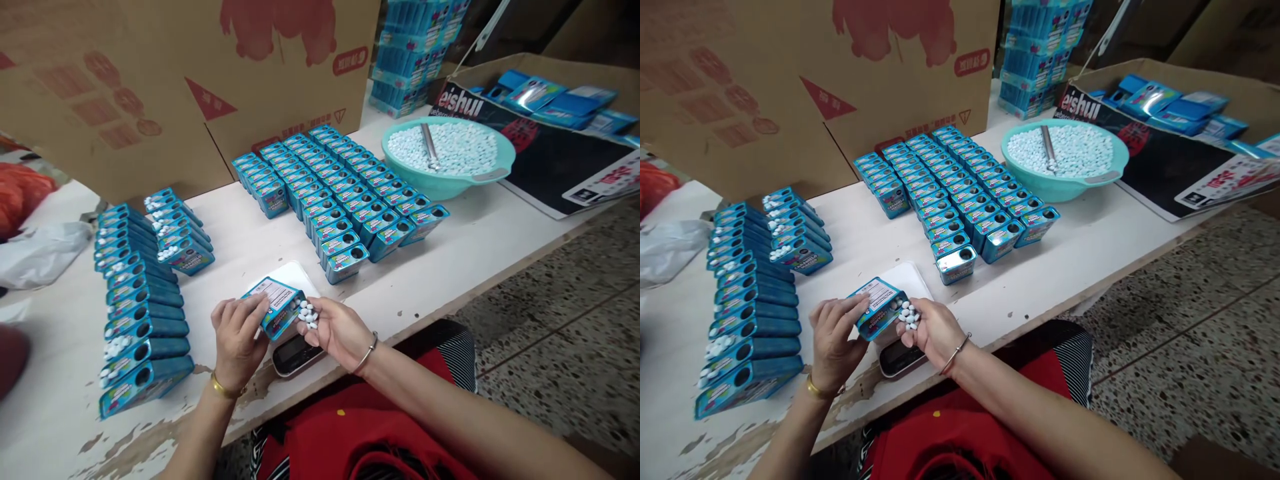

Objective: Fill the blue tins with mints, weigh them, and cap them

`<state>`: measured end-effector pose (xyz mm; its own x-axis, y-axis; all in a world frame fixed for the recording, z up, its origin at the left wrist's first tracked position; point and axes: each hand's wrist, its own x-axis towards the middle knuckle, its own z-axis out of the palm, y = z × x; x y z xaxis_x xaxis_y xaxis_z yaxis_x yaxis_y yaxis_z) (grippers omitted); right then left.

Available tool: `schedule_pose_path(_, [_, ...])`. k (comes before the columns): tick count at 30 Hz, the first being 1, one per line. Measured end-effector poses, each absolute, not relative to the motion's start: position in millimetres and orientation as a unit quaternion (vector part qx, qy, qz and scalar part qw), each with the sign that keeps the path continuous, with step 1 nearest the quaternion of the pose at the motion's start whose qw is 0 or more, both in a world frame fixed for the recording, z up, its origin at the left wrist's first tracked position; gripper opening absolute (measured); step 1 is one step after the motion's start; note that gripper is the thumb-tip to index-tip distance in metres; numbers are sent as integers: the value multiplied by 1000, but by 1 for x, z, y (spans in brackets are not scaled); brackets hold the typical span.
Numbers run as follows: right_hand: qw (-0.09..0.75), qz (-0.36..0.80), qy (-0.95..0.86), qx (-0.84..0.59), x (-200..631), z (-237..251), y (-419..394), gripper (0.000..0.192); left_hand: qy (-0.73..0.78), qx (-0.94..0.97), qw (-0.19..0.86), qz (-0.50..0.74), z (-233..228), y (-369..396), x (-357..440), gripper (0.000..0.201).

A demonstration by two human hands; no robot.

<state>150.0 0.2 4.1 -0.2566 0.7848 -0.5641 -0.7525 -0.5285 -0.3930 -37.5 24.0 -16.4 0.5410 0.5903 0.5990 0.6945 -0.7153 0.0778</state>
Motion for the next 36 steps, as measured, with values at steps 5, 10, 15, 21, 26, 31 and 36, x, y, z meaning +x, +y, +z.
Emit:
schedule_pose_path(5, [494,780,-46,-382,156,3,-4,12,-372,-871,75,-312,-22,21,-31,40])
schedule_pose_path(10, [537,721,-85,-429,164,3,-10,25,-415,-845,49,-332,-31,11,-21,43])
schedule_pose_path(15, [542,697,-133,-451,172,13,-5,37,-451,-815,-3,-364,-35,2,-9,44])
schedule_pose_path(21, [461,705,-257,-473,169,28,16,41,-493,-770,-60,-401,-35,0,-4,37])
schedule_pose_path(26, [402,696,-343,-487,166,38,28,41,-529,-723,-143,-420,-34,-1,-2,29])
schedule_pose_path(31, [412,701,-348,-466,165,50,31,44,-553,-676,-208,-440,-32,-2,-1,23])
schedule_pose_path(36, [445,732,-256,-449,175,39,20,38,-535,-671,-271,-437,-36,6,-6,27])
